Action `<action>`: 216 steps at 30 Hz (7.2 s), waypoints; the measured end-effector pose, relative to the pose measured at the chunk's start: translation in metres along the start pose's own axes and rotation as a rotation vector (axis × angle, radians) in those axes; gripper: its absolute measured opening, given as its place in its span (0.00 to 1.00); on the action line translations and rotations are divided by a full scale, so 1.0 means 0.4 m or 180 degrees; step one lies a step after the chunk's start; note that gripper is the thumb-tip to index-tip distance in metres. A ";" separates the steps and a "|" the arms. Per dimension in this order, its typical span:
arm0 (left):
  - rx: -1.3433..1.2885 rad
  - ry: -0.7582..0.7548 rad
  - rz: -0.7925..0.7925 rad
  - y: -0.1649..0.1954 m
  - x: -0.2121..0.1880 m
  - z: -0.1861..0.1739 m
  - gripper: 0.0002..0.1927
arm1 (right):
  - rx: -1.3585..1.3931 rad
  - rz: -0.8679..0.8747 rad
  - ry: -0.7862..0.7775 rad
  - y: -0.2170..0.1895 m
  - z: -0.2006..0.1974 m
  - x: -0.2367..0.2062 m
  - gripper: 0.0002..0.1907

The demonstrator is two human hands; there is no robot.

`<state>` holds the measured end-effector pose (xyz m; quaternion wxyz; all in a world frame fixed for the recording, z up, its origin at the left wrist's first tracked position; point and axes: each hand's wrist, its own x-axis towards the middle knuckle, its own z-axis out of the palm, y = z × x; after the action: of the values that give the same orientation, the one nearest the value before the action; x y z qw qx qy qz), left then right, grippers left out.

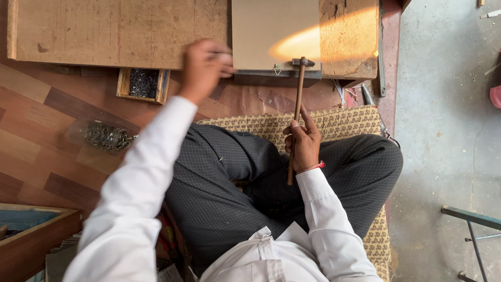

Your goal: The person sits on a mat and repeatedly assembles small rectangular cardboard pieces by placing metal clips on their edges and hammering them in. The person also uses scissors to trim the edges of the cardboard pieces before fastening them.

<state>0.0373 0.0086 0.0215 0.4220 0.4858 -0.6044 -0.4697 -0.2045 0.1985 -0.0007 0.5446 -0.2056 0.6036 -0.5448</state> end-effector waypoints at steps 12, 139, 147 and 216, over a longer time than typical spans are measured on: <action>0.1210 0.0308 0.1002 -0.083 0.071 0.307 0.05 | 0.0079 0.0024 0.0015 -0.005 0.009 -0.006 0.27; 0.1540 0.0625 0.0581 -0.058 0.035 0.333 0.07 | -0.0925 -0.1320 -0.0001 0.011 -0.027 -0.105 0.27; 0.0931 0.1480 0.0198 -0.061 -0.063 0.348 0.07 | -0.1149 -0.0939 0.0172 0.024 -0.016 -0.117 0.30; -0.1841 0.1629 -0.2042 -0.056 -0.040 0.372 0.15 | -0.1077 -0.1735 -0.0138 0.015 0.000 -0.132 0.29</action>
<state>-0.0996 0.0461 -0.0313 0.5084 0.6099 -0.1467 -0.5900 -0.1853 0.2450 0.0168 0.3494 -0.4589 0.5966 -0.5581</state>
